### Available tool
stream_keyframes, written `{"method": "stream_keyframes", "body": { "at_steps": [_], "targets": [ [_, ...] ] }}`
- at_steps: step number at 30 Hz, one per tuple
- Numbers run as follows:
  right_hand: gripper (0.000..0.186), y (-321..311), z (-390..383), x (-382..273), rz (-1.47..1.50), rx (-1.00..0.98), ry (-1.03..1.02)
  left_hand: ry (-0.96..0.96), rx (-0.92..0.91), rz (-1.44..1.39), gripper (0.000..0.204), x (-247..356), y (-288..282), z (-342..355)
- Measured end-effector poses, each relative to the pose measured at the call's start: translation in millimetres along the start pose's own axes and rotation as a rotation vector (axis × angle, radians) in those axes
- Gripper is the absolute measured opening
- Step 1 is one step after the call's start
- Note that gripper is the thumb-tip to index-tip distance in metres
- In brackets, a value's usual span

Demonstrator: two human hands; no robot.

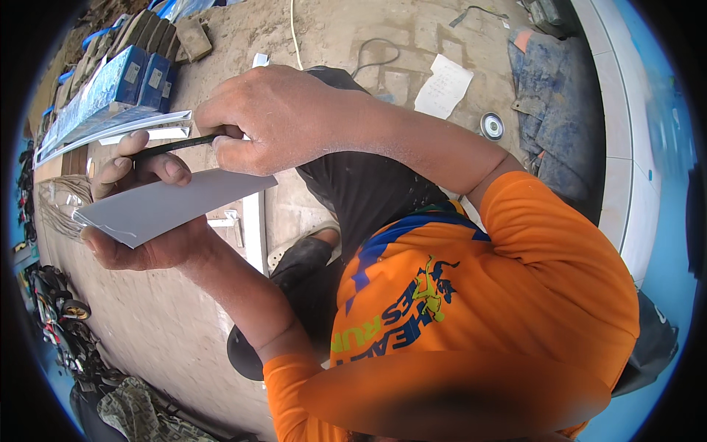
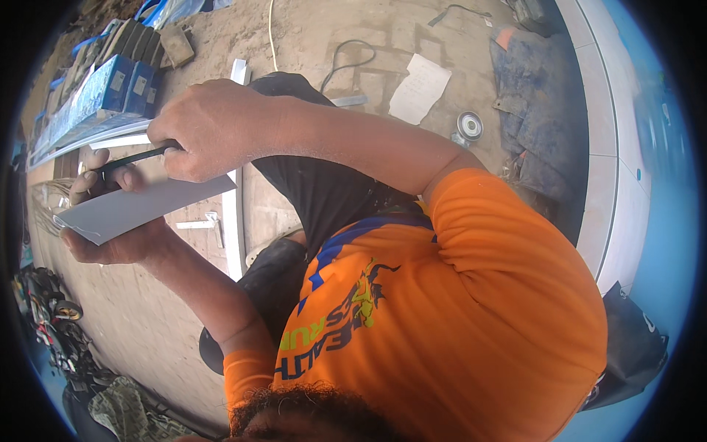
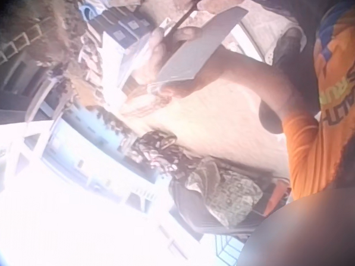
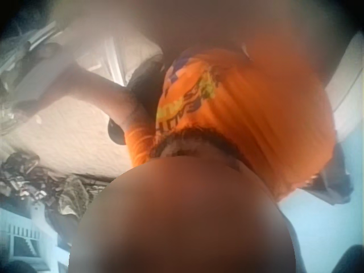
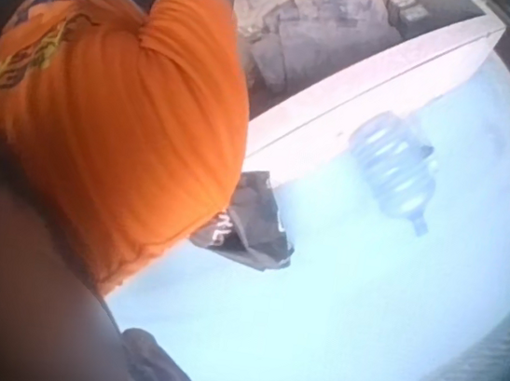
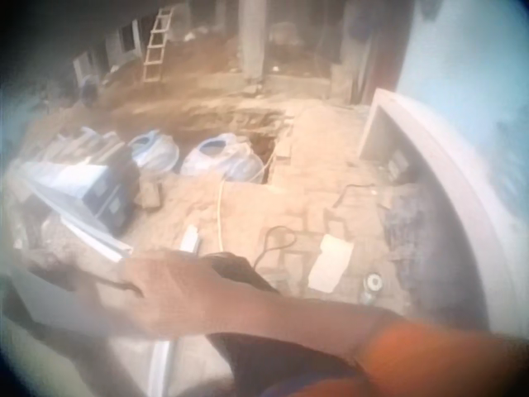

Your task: The person measures and marks white metal profiles using a try square and pencil, then cuts them with an angle grinder. The person repeats this process for multiple pieces, handling the profiles and tools on the floor.

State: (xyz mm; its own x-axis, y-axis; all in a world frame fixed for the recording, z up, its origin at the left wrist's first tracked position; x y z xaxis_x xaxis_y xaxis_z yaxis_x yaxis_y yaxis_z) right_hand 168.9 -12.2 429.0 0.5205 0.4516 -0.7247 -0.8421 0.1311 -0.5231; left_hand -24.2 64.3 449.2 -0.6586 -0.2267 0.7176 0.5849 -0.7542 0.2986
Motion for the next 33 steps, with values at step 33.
{"method": "stream_keyframes", "body": {
  "at_steps": [33],
  "targets": [
    [0.011,96.6,15.1,-42.4,0.568,0.362,-0.184,0.296,0.597,-0.154,0.063,42.0,-67.3,-33.3]
  ]
}}
Point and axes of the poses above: each hand's wrist, its own z-axis towards the middle knuckle, its own y-axis out of the palm, x = y × z, the point moved 4 cm from there along z, towards the middle knuckle, and after that the axes turned 6 degrees about z, right-handed, at the moved point
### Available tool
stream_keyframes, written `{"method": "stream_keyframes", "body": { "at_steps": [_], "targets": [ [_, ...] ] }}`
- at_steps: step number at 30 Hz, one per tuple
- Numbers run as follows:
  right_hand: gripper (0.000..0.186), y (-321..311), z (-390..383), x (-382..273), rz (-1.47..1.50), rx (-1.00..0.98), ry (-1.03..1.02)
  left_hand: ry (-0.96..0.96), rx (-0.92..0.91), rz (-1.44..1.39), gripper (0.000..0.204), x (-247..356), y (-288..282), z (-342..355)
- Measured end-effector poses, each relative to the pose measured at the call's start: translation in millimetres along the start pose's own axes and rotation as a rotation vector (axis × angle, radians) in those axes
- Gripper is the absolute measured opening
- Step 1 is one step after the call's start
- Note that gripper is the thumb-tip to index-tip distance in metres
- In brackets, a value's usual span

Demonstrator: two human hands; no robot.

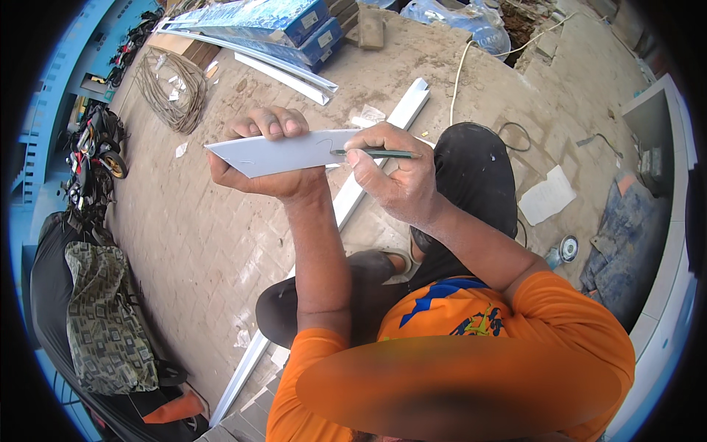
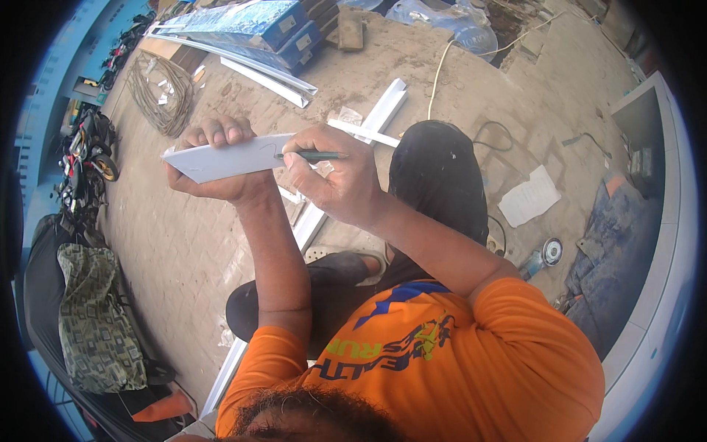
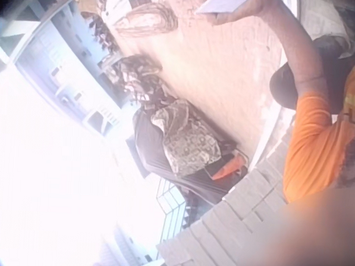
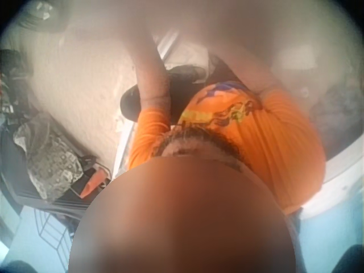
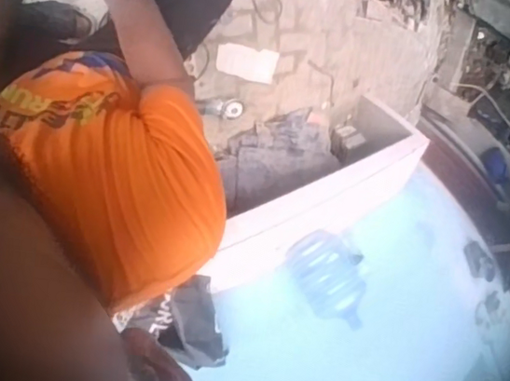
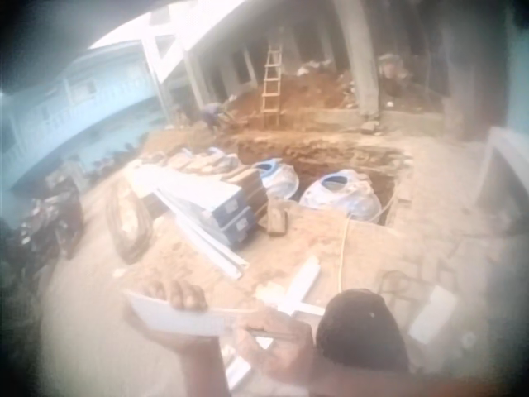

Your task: The person measures and marks white metal profiles using a try square and pencil, then cuts them with an angle grinder. The person repeats this process for multiple pieces, handling the profiles and tools on the floor.

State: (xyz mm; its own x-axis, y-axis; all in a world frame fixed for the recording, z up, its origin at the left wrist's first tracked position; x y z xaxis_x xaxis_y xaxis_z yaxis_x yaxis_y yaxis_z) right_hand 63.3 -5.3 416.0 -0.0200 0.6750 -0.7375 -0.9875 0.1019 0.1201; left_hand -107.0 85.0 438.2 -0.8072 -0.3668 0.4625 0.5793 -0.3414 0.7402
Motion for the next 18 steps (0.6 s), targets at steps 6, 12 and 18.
{"method": "stream_keyframes", "body": {
  "at_steps": [6,12,18],
  "targets": [
    [0.01,-5.9,-1.4,6.3,0.068,0.044,0.126,0.004,-0.049,-0.022,0.063,-1.8,-3.9,1.6],
    [0.01,-13.6,0.3,10.7,0.074,0.062,0.171,0.0,-0.046,-0.04,0.063,-4.1,-4.4,0.1],
    [0.009,-18.3,1.8,12.1,0.067,0.024,0.17,-0.001,-0.032,-0.018,0.064,-2.5,-5.7,0.5]
  ]
}}
Point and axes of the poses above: each hand's wrist, its own z-axis towards the middle knuckle, its own y-axis out of the palm, x = y × z, the point moved 4 cm from there along z, towards the middle knuckle, and after that the axes turned 6 degrees about z, right-handed, at the moved point
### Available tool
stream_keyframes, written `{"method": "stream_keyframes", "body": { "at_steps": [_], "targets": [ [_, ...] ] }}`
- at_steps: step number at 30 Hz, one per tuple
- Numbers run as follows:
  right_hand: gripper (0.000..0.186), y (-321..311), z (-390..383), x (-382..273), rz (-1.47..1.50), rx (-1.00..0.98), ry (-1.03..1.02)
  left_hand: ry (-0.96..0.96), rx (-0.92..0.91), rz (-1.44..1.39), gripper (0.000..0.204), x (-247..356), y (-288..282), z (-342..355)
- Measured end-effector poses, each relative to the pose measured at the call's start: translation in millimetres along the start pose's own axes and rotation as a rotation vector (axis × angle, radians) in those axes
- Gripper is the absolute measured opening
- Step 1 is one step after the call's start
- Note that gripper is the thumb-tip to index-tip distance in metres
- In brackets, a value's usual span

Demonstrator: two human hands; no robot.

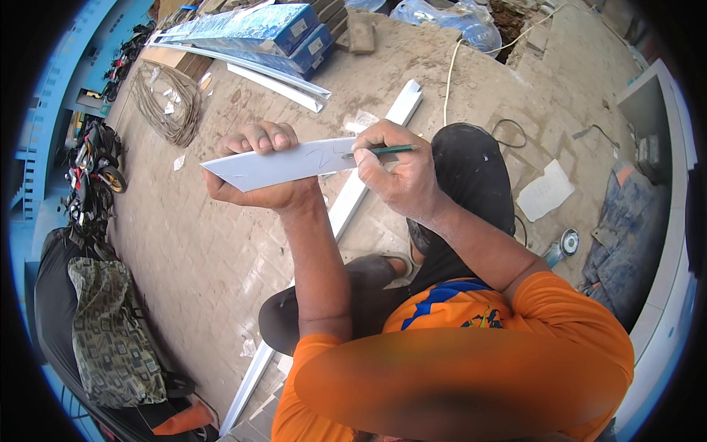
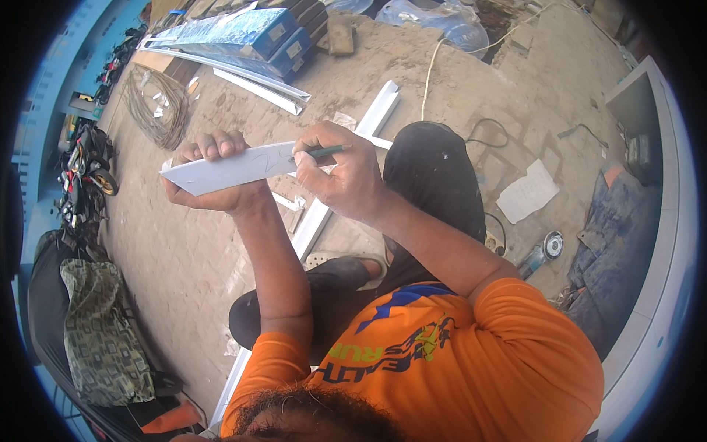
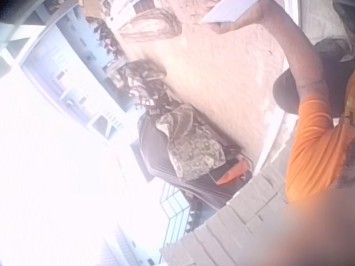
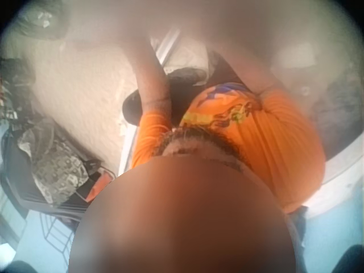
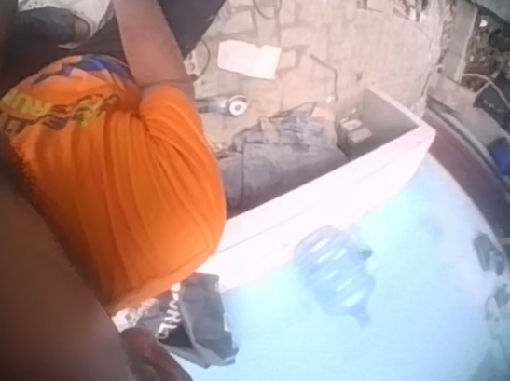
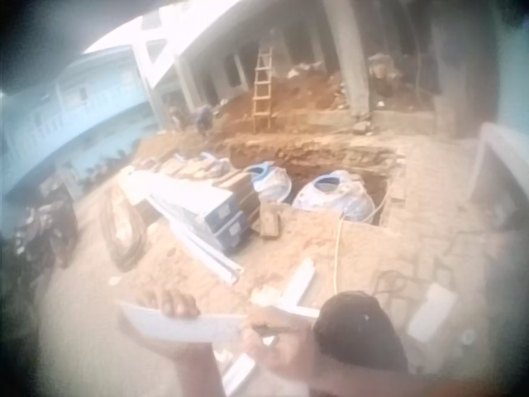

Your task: The person measures and marks white metal profiles using a try square and pencil, then cuts them with an angle grinder. The person repeats this process for multiple pieces, handling the profiles and tools on the floor.

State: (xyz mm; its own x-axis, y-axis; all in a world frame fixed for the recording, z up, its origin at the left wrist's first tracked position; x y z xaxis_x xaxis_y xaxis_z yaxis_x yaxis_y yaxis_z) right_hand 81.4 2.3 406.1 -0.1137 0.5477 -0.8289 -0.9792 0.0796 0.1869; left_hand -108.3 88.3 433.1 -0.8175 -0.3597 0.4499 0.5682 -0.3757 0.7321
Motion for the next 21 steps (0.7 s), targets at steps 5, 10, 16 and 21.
{"method": "stream_keyframes", "body": {
  "at_steps": [5,10,16,21],
  "targets": [
    [0.009,-2.3,-2.1,7.2,0.084,0.018,0.083,0.0,-0.003,0.002,0.064,-1.2,1.5,-1.0],
    [0.015,-16.3,10.4,2.8,-0.02,0.023,0.097,-0.007,0.027,0.019,0.062,-1.1,-1.9,1.5],
    [0.057,-42.2,61.1,10.9,-0.635,-0.646,0.058,-0.11,0.702,0.197,0.063,-28.3,-56.5,-3.1],
    [0.054,-50.0,102.8,120.5,-0.52,-0.967,0.467,-0.287,0.844,0.171,0.071,-107.8,-139.1,-28.5]
  ]
}}
Point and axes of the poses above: each hand's wrist, its own z-axis towards the middle knuckle, its own y-axis out of the palm, x = y × z, the point moved 4 cm from there along z, towards the middle knuckle, and after that the axes turned 6 degrees about z, right-handed, at the moved point
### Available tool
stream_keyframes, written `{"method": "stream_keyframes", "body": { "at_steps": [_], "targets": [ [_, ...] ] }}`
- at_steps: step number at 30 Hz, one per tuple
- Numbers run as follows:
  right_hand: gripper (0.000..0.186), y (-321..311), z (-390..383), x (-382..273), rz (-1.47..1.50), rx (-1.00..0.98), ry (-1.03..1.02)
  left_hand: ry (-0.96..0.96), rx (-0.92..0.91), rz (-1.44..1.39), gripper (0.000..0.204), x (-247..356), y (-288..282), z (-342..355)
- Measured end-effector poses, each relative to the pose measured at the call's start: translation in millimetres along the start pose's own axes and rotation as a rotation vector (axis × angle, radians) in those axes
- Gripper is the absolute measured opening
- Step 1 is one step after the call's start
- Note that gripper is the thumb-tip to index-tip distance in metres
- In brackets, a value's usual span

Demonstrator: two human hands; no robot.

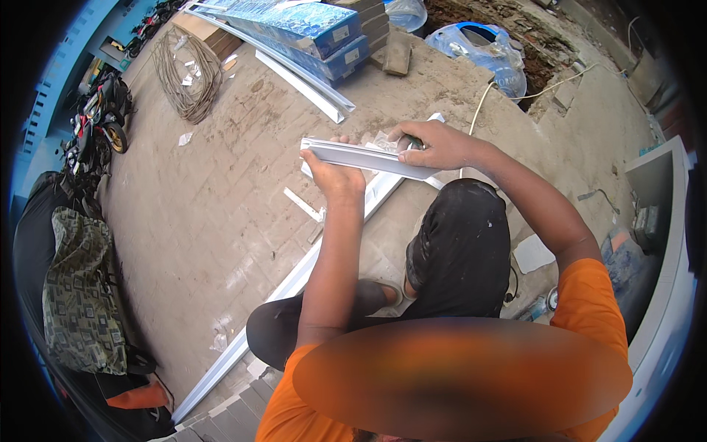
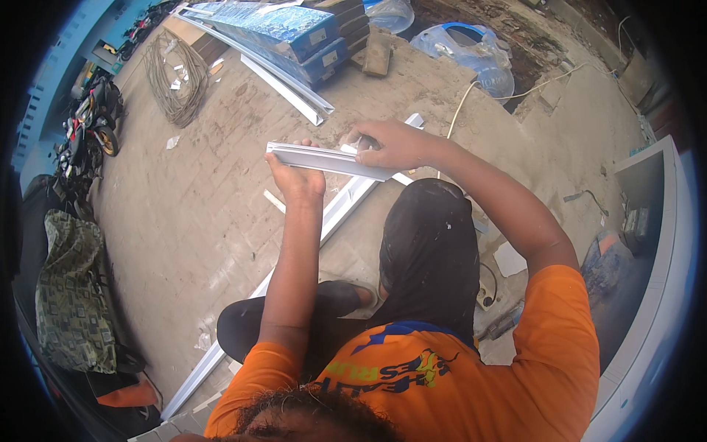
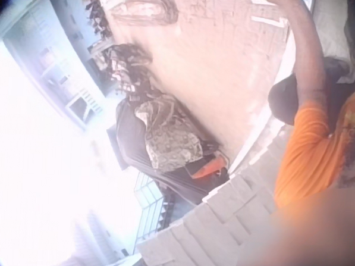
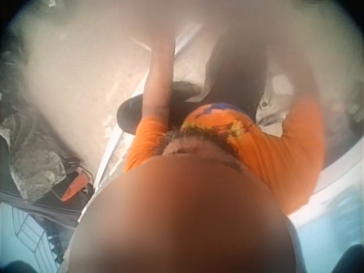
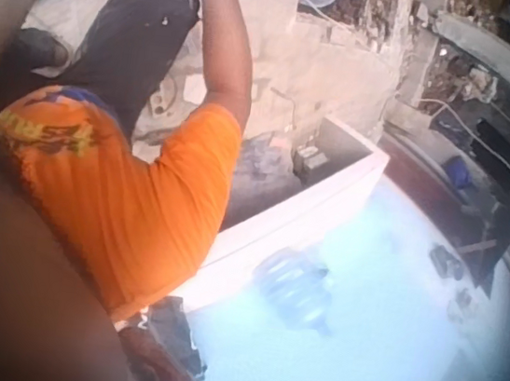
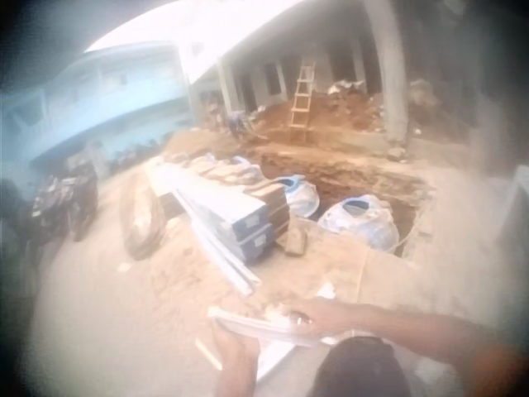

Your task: The person measures and marks white metal profiles using a try square and pencil, then cuts them with an angle grinder. The person repeats this process for multiple pieces, handling the profiles and tools on the floor.

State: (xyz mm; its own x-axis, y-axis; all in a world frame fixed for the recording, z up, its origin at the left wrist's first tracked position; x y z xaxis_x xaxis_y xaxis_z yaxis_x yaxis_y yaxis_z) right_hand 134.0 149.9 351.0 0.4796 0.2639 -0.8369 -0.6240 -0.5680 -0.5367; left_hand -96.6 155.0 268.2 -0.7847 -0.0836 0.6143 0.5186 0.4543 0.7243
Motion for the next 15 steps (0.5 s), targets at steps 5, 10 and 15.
{"method": "stream_keyframes", "body": {
  "at_steps": [5,10,15],
  "targets": [
    [0.049,73.1,60.1,115.6,0.19,-0.161,0.089,-0.079,0.131,0.212,0.049,-55.8,-89.2,57.9],
    [0.04,171.6,112.5,214.0,0.328,-0.08,0.419,-0.391,0.476,0.496,0.058,-45.8,-170.3,58.7],
    [0.052,135.1,247.8,218.0,0.168,0.24,0.329,-0.295,0.4,0.531,0.064,-49.4,-166.5,65.7]
  ]
}}
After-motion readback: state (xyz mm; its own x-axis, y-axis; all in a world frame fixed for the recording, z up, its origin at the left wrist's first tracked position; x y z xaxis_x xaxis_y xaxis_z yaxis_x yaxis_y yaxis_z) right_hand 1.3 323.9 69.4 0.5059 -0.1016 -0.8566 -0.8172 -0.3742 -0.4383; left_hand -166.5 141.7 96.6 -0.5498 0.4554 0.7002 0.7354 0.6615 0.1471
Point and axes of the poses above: each hand's wrist, its own z-axis towards the middle knuckle, its own y-axis out of the palm, x = y × z, the point moved 4 cm from there along z, towards the middle knuckle, and after that the axes turned 6 degrees about z, right-handed, at the moved point
